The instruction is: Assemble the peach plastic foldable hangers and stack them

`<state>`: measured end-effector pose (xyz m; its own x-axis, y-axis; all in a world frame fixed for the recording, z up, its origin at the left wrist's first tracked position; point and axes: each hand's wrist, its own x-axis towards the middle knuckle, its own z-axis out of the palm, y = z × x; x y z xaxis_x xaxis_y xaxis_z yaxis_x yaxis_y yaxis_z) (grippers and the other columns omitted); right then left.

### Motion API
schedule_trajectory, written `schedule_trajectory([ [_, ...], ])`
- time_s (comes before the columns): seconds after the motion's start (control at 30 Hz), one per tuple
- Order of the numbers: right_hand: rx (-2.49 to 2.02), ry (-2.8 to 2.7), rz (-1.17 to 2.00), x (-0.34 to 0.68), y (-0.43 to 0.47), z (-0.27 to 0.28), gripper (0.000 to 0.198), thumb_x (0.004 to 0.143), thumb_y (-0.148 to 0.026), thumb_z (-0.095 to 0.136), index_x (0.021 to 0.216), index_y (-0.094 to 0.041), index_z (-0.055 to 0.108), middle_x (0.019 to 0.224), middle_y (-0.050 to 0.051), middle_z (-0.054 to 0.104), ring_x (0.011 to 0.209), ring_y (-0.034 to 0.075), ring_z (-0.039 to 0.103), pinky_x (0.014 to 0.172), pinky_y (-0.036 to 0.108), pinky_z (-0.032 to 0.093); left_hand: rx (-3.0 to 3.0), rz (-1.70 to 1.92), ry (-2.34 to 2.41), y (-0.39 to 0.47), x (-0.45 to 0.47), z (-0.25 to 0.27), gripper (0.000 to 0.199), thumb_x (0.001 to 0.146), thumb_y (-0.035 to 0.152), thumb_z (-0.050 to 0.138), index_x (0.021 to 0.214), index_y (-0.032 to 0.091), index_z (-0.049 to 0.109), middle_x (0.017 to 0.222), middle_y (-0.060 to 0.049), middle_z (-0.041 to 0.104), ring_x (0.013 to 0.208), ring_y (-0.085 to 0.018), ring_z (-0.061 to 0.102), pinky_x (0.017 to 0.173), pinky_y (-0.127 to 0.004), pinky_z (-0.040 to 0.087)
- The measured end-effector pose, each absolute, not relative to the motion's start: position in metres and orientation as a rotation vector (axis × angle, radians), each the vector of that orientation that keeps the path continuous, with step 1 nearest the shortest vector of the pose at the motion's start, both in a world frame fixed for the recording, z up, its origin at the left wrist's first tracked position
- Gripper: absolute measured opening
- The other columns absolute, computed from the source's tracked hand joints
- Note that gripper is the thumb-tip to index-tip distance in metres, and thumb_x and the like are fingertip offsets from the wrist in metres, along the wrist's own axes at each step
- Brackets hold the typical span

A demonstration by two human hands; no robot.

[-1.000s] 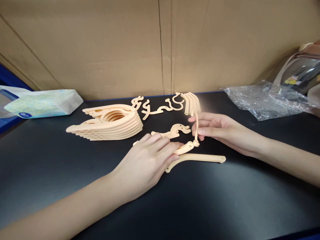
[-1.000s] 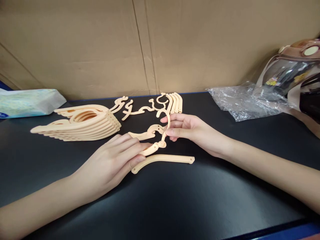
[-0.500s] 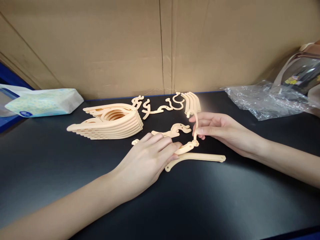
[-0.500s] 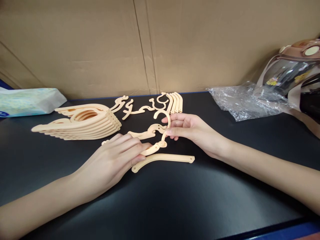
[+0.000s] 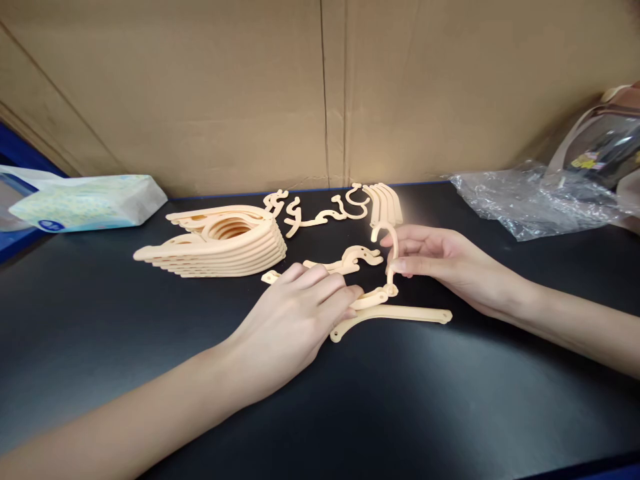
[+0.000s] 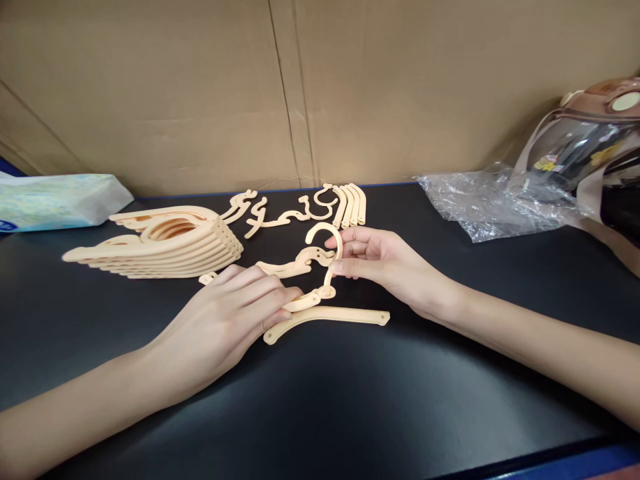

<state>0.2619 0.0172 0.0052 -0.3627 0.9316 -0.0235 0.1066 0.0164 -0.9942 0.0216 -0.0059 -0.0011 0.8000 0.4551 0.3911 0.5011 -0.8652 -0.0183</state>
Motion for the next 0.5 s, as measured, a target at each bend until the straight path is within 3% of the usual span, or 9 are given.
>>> schedule_trajectory([
  [0.33, -1.087, -1.572, 1.415, 0.261, 0.0162, 0.0047, 0.027, 0.072, -0.028, 0.079, 0.094, -0.022, 0.064, 0.087, -0.002, 0.061, 0.078, 0.012, 0.055, 0.079, 0.027, 0.046, -2.873, -0.545, -0.765, -0.0049, 0.0229, -0.0015, 0.021, 0.1, 0.016, 0.045, 0.107, 0.012, 0.063, 0.084, -0.002, 0.064, 0.078, -0.018, 0.051, 0.07, -0.031, 0.032],
  [0.5, -1.094, -1.568, 1.403, 0.2607, 0.0162, 0.0043, 0.027, 0.075, -0.031, 0.077, 0.096, -0.022, 0.062, 0.08, -0.003, 0.061, 0.075, 0.012, 0.056, 0.08, 0.028, 0.047, -2.857, -0.557, -0.773, -0.0048, 0.0236, -0.0017, 0.02, 0.099, 0.013, 0.044, 0.106, 0.013, 0.063, 0.086, -0.002, 0.065, 0.08, -0.018, 0.052, 0.07, -0.031, 0.033],
])
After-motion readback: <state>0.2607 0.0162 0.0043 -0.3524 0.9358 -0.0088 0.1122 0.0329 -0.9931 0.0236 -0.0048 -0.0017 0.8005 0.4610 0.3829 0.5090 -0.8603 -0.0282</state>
